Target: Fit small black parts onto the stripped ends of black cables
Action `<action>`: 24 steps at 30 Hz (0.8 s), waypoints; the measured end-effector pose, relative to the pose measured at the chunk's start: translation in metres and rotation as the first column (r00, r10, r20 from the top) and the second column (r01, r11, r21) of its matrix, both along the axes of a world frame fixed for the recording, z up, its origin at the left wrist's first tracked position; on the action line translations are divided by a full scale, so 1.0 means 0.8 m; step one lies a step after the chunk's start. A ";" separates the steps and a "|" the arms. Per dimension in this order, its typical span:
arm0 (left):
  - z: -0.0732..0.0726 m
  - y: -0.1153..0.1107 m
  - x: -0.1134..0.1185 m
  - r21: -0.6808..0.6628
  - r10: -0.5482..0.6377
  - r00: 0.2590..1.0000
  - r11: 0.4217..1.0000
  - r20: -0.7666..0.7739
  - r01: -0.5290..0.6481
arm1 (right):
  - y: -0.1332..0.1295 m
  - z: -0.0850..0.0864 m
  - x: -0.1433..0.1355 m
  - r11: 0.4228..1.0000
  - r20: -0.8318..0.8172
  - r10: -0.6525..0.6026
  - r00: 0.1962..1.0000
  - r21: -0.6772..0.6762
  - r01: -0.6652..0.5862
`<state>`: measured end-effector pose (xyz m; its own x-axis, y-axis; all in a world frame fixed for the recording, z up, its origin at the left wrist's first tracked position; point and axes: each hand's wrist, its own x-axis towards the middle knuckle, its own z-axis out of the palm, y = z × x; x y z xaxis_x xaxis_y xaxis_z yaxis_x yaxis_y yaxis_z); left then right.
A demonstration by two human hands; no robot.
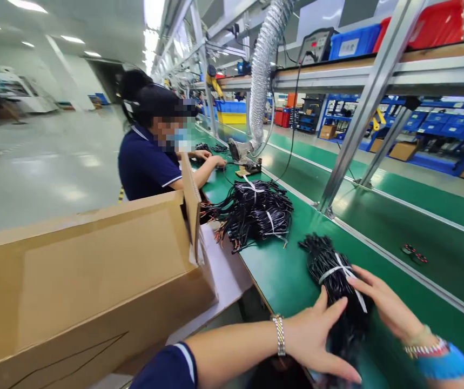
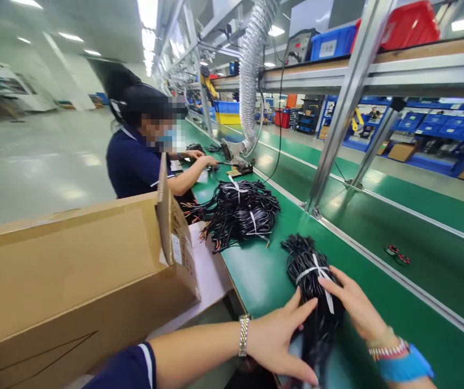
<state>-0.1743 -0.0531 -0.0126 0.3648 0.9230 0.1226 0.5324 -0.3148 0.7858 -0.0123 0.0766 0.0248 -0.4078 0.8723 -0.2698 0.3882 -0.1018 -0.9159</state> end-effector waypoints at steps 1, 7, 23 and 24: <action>-0.002 -0.001 0.013 0.002 -0.057 0.998 0.998 0.007 0.057 | 0.016 0.012 0.000 0.990 0.081 0.119 0.990 0.072 -0.125; 0.026 0.010 0.048 0.219 -0.366 0.927 0.900 -0.085 0.376 | 0.079 0.036 -0.003 0.752 0.526 0.157 0.836 0.485 -0.446; 0.012 0.127 0.018 0.390 0.311 0.872 0.908 -0.379 -0.154 | 0.049 0.027 0.022 0.472 0.585 0.145 0.798 0.668 -0.576; 0.011 0.124 0.018 0.402 0.322 0.871 0.901 -0.371 -0.162 | 0.044 0.032 0.019 0.401 0.632 0.115 0.766 0.676 -0.618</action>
<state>-0.1597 0.0463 -0.0037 0.2253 0.9135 0.3386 0.8791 -0.3405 0.3336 0.0033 0.1119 0.0504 -0.8043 0.5481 0.2297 0.5214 0.8363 -0.1699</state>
